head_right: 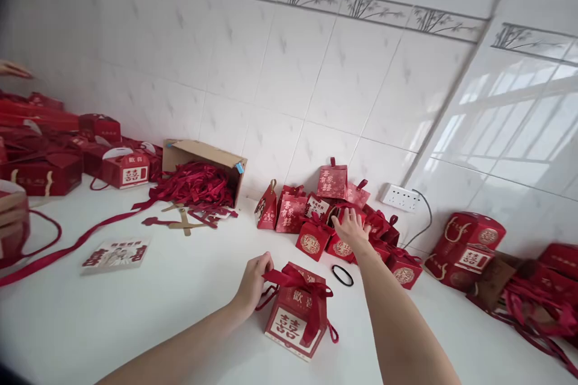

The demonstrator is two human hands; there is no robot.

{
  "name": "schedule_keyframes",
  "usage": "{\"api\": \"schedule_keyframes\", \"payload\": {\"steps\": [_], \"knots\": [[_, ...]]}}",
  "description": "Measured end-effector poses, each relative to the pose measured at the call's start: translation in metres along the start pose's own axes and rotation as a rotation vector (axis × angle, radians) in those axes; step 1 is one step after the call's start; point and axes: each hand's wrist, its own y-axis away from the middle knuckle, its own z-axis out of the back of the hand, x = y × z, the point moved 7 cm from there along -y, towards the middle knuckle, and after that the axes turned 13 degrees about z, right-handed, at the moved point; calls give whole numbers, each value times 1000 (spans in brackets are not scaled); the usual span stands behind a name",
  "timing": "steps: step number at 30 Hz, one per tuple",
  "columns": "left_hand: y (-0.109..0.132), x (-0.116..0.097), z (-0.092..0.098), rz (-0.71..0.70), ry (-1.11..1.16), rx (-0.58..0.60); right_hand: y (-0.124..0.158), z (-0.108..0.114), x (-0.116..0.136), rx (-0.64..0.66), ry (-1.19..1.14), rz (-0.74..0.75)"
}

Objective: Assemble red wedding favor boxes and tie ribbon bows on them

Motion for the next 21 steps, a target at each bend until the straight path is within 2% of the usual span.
{"api": "schedule_keyframes", "payload": {"steps": [3,6,8,10,11,13,15,17,21], "knots": [[1,1,-3,0,10,18,-2,-5,-3,29,3,-1],[0,4,-7,15,1,56,-6,3,14,132,-20,35],[-2,7,-10,34,-7,83,-6,25,36,129,-39,101],[-4,9,-10,53,-10,96,3,63,69,-42,-121,325],[-5,10,-10,59,-11,98,13,78,81,-81,-152,402],[-6,10,-9,63,-18,98,40,92,95,-16,-172,430],[-7,8,-9,63,-35,107,74,88,98,96,-192,398],[-5,6,-11,60,-56,127,109,78,98,127,-278,391],[4,-1,-14,-8,-85,137,162,66,108,-117,-445,604]]}}
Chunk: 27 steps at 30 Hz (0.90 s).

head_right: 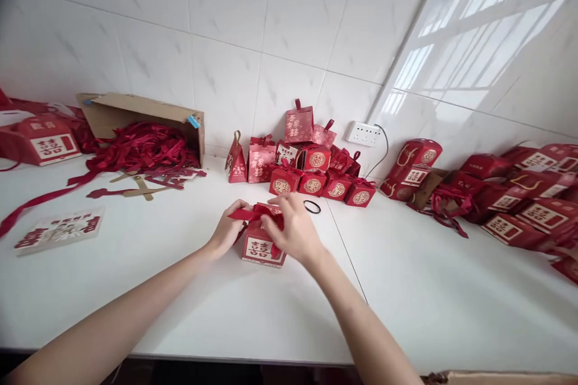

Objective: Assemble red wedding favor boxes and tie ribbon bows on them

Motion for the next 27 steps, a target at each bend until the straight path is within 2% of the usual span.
{"api": "schedule_keyframes", "payload": {"steps": [3,8,12,17,21,24,27], "knots": [[8,-6,-4,-97,-69,17,13,-14,14,-37,-107,131],[13,-9,-14,-131,-175,124,23,-17,16,-146,-157,84],[14,-21,-17,-233,-306,96,34,-14,23,-243,-67,147],[18,-41,-11,-371,-441,44,39,-20,33,-181,124,246],[26,-58,-11,-471,-600,73,39,-21,41,-158,180,385],[29,-58,-18,-460,-622,114,38,-17,44,-177,178,414],[29,-46,-26,-382,-610,148,38,-11,47,-225,149,423]]}}
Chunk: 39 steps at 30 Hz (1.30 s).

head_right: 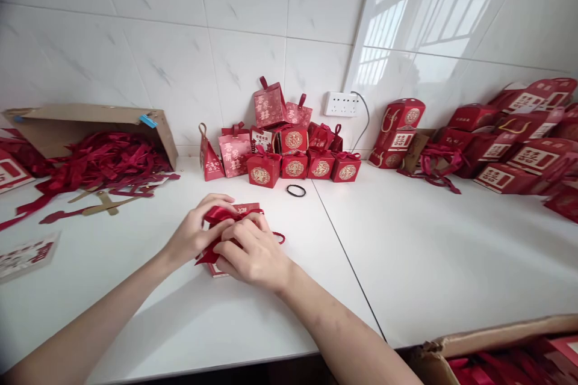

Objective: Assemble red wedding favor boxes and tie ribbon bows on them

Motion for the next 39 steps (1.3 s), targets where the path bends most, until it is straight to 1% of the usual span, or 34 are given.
{"api": "schedule_keyframes", "payload": {"steps": [2,5,9,13,15,16,18,20,22,25,26,28,29,31,33,34,35,37,38,39], "knots": [[1,5,-9,30,81,41,-1,5,2,-37,-38,-1],[3,11,-16,67,197,75,-1,7,3,-35,-116,-10],[3,15,-17,143,246,67,0,7,4,-48,-180,-6],[5,14,-18,189,252,87,-1,10,8,-61,-236,-7],[5,13,-18,203,266,90,-1,14,4,-87,-343,-39],[5,14,-18,207,274,89,0,16,-3,-114,-399,-82],[4,15,-19,220,287,91,3,16,-28,-170,-431,-222],[4,17,-20,225,296,95,7,9,-64,-159,-327,-379],[4,18,-20,221,300,96,7,-8,-107,-41,-161,-482],[5,18,-20,215,303,100,-2,-37,-169,197,72,-528],[5,19,-21,217,310,106,-6,-45,-186,267,113,-528],[6,20,-22,222,334,121,-18,-53,-212,333,150,-523],[6,20,-23,227,347,123,-24,-54,-222,336,162,-527],[7,22,-24,233,354,119,-32,-48,-235,296,237,-579],[7,22,-25,229,342,112,-30,-39,-244,259,364,-703],[7,22,-25,217,340,107,-25,-37,-248,279,416,-796],[6,21,-26,201,346,101,-19,-37,-253,329,443,-893],[6,21,-26,175,371,86,-8,-43,-261,488,421,-1053],[6,22,-26,170,382,81,-6,-47,-264,560,396,-1098],[6,23,-26,170,386,81,-9,-50,-267,606,376,-1112]]}}
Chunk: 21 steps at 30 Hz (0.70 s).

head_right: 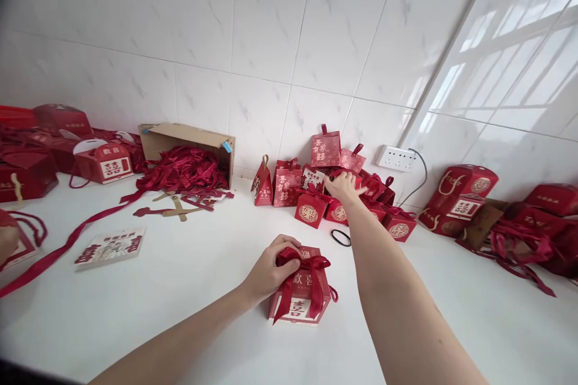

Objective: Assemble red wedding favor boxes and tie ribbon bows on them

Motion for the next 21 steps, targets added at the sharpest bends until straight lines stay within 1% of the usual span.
{"api": "schedule_keyframes", "payload": {"steps": [3,5,6,8,10,13,15,17,18,21], "knots": [[-1,2,-1,2,-9,9,-11,7,16,28,47,71],[-1,2,-1,0,-16,14,-8,7,32,50,94,176],[-1,2,-1,1,-18,14,-2,3,41,68,121,237],[-1,2,-1,0,-28,9,18,-10,53,106,183,355],[-1,2,-1,-4,-40,-3,41,-28,60,134,244,459],[0,1,0,-4,-42,-18,73,-52,63,177,312,605],[1,1,0,1,-39,-18,88,-65,64,213,340,677],[1,0,0,9,-35,-16,96,-73,61,250,359,700],[2,0,0,16,-33,-16,98,-75,59,266,368,688],[3,0,0,34,-25,-13,94,-71,50,281,399,567]]}}
